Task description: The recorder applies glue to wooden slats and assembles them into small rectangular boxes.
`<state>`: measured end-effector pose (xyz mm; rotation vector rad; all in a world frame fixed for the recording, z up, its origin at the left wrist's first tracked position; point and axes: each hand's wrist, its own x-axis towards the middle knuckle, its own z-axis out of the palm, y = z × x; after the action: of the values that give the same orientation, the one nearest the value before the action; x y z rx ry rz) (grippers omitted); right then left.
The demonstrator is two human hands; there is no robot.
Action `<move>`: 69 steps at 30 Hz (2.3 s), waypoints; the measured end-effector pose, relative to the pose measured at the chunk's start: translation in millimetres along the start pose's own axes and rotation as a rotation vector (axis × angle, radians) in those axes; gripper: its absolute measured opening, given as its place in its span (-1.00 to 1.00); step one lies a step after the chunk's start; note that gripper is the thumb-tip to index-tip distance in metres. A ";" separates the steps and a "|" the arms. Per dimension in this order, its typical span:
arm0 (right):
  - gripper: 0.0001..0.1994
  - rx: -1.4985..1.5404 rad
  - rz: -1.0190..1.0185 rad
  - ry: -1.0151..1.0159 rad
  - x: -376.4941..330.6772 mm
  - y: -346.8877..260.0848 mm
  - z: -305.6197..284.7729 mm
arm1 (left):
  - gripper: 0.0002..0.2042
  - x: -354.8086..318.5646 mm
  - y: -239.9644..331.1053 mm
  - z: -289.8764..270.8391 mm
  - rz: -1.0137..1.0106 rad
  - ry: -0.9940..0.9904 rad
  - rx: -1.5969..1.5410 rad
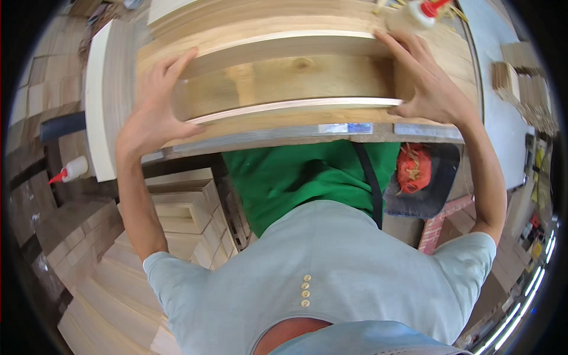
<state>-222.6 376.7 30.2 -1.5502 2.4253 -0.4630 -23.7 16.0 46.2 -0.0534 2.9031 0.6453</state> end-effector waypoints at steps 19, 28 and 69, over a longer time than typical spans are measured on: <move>-0.35 0.141 0.125 0.085 5.8 12.3 -20.3 | -0.37 -41.0 -50.2 56.7 -0.042 0.699 -1.189; -0.66 0.148 0.067 -0.020 45.0 11.5 -2.5 | -0.56 -54.7 -27.3 87.7 -0.189 0.740 -1.245; -0.76 0.338 -0.681 -0.313 166.5 -408.5 269.5 | -0.75 -228.5 65.4 303.3 -0.784 0.862 -1.171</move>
<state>145.6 27.0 -67.1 -2.0640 1.4588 -0.6419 243.7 203.3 -158.4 -1.8002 2.1568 2.3266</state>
